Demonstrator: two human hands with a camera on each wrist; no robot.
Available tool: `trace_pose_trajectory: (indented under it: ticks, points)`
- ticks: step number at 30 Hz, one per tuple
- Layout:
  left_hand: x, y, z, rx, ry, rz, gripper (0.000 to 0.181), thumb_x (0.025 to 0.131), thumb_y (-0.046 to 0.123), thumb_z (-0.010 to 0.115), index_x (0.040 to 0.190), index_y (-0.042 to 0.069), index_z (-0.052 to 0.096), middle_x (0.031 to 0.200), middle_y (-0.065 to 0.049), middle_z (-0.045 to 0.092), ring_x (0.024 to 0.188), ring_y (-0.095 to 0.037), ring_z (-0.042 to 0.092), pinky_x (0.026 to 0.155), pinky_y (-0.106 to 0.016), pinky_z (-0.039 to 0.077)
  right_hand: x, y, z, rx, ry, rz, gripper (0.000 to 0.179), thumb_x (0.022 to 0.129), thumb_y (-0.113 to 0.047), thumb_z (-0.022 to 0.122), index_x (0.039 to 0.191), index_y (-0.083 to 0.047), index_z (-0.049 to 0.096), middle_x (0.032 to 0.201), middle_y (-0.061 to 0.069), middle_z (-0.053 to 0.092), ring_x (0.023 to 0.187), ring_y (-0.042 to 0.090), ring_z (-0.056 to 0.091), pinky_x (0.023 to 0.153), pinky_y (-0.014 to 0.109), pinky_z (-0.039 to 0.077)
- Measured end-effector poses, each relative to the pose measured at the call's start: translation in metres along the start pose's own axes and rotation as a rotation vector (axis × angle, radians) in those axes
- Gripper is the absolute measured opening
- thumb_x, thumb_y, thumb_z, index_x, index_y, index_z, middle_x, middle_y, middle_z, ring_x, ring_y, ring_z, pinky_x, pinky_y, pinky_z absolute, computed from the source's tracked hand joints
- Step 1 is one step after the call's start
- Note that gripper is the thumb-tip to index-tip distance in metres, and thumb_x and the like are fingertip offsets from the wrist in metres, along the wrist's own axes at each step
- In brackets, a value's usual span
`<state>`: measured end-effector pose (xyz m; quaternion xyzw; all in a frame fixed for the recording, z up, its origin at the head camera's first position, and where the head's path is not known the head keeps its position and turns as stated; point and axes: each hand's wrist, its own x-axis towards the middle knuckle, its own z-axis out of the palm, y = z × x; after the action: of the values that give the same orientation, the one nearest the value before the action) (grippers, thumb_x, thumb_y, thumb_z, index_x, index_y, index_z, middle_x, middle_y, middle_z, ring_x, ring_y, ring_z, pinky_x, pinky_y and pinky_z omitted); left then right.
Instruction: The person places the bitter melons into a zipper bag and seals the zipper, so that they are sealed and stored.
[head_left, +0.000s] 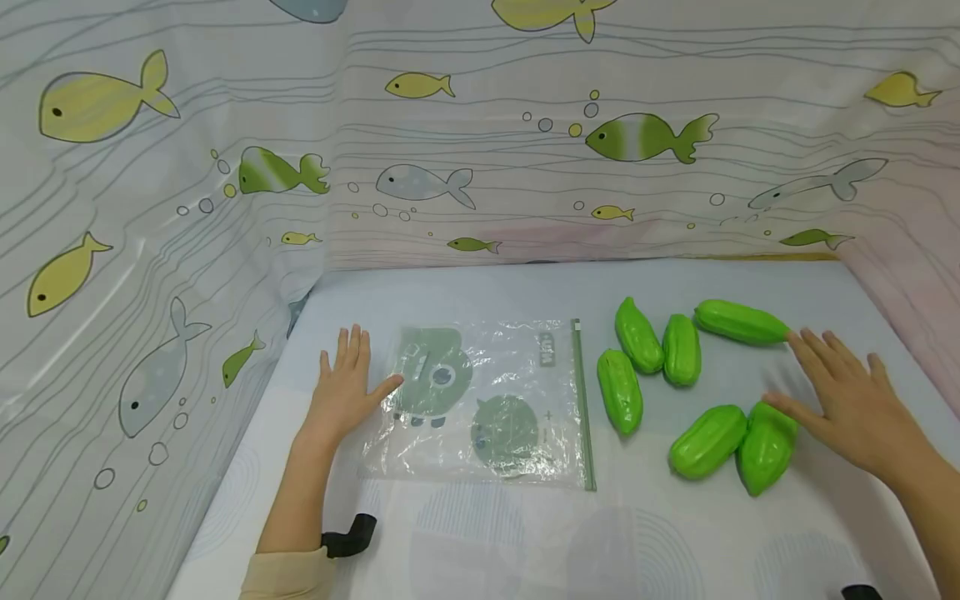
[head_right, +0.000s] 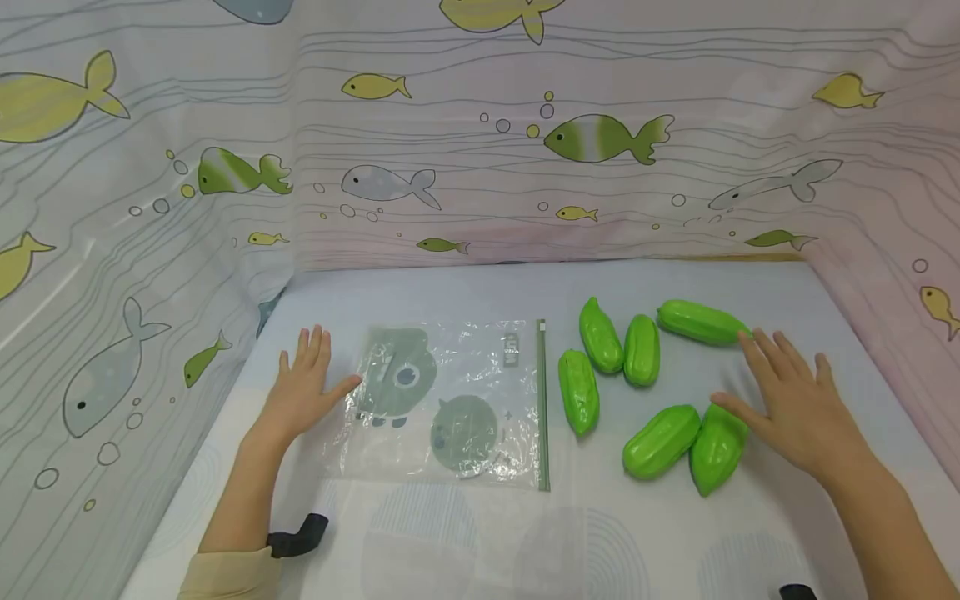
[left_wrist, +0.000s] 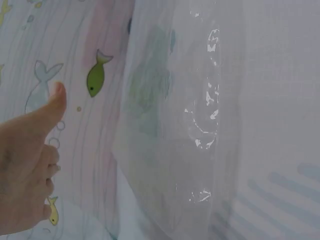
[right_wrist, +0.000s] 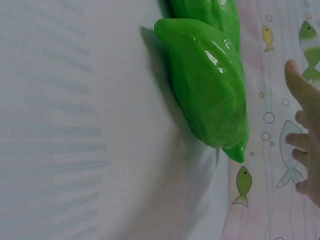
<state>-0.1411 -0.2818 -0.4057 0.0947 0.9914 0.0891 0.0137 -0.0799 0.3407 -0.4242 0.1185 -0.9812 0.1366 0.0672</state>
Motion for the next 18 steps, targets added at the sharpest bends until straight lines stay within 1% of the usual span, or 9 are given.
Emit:
trace_pose_trajectory:
  ticks: [6, 11, 18]
  points:
    - [0.004, 0.01, 0.0, -0.004, -0.003, 0.03, 0.099, 0.093, 0.059, 0.048, 0.149, -0.01, 0.005, 0.157, -0.025, -0.002, 0.145, -0.036, -0.008, 0.113, -0.061, 0.0, 0.0, -0.004, -0.001, 0.006, 0.018, -0.021, 0.087, 0.094, -0.044, 0.058, 0.154, -0.004, 0.01, 0.154, 0.028, 0.017, 0.145, 0.037, -0.002, 0.109, 0.061, -0.014]
    - [0.007, 0.018, 0.002, -0.028, -0.004, 0.049, 0.101, 0.092, 0.061, 0.049, 0.15, -0.009, 0.004, 0.158, -0.023, -0.003, 0.145, -0.032, -0.009, 0.115, -0.058, 0.001, 0.0, -0.006, -0.002, 0.007, 0.037, -0.048, 0.087, 0.093, -0.043, 0.059, 0.154, -0.003, 0.011, 0.155, 0.027, 0.016, 0.145, 0.035, -0.001, 0.112, 0.058, -0.012]
    - [0.01, 0.031, 0.007, -0.045, -0.017, 0.081, 0.102, 0.091, 0.066, 0.044, 0.151, -0.006, 0.004, 0.159, -0.022, -0.001, 0.145, -0.03, -0.009, 0.116, -0.055, 0.002, 0.0, -0.011, -0.003, -0.003, 0.051, -0.07, 0.09, 0.092, -0.044, 0.061, 0.153, 0.0, 0.011, 0.155, 0.026, 0.019, 0.145, 0.034, 0.004, 0.115, 0.053, -0.007]
